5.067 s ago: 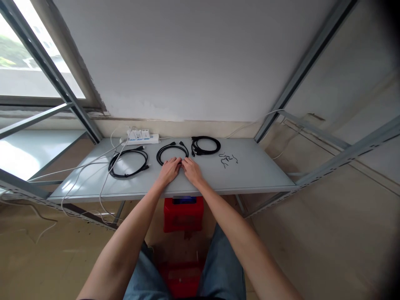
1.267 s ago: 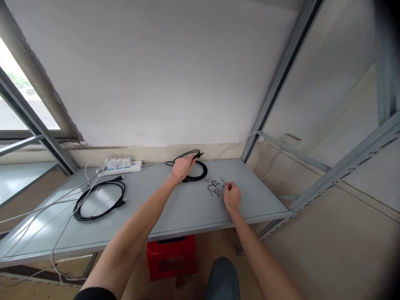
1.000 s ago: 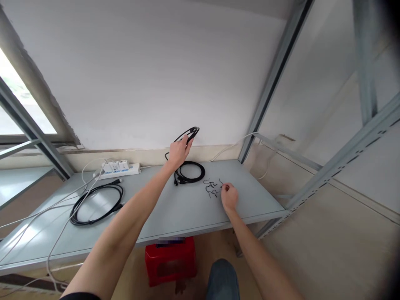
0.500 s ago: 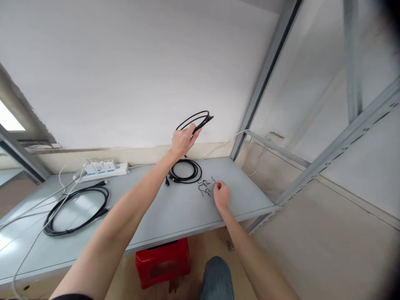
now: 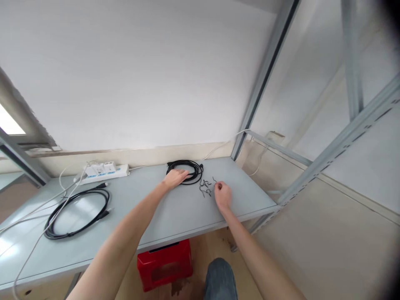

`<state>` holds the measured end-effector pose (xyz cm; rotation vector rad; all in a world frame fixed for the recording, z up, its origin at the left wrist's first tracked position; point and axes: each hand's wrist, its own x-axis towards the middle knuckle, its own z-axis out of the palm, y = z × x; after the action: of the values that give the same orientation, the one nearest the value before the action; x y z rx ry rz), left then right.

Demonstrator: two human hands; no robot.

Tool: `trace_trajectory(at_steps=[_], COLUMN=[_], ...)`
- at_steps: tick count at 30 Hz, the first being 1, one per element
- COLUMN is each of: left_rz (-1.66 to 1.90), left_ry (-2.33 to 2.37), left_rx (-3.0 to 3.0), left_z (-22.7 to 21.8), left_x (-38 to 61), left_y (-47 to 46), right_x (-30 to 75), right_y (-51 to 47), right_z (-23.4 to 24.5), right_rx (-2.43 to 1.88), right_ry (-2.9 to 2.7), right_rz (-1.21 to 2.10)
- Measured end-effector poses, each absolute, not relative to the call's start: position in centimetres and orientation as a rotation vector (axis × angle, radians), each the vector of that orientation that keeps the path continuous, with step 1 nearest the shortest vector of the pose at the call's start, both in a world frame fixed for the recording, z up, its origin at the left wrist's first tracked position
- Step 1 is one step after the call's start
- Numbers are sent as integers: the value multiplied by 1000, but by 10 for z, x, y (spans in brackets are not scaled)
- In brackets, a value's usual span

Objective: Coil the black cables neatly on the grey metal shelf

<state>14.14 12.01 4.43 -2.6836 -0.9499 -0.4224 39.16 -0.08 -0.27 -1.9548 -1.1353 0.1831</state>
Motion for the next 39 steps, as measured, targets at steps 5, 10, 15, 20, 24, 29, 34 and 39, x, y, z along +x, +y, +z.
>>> trace_trajectory(at_steps=[5, 10, 15, 20, 24, 29, 34, 39], left_rz=[-304, -259, -249, -102, -96, -514, -660, -567], left_ry=[-1026, -1081, -1030, -1171, -1276, -1264, -1546, -2009], left_rx=[-2683, -2720, -2758, -2757, -2696, -2594, -2357, -2083], left_z=[19, 23, 23, 24, 25, 30, 34, 18], left_x=[124, 126, 117, 108, 114, 93, -11, -103], left_y=[125, 126, 120, 124, 117, 73, 19, -28], right_x=[393, 392, 390, 390, 390, 393, 395, 391], right_y=[2, 1, 0, 0, 1, 2, 4, 2], right_z=[-6, -3, 0, -2, -2, -4, -8, -1], right_rx=[-1959, -1997, -2018, -2017, -2032, -2036, -2021, -1970], right_ry=[-1156, -1156, -1165, -1156, -1166, -1180, -1186, -1071], right_rz=[142, 139, 150, 150, 137, 121, 127, 108])
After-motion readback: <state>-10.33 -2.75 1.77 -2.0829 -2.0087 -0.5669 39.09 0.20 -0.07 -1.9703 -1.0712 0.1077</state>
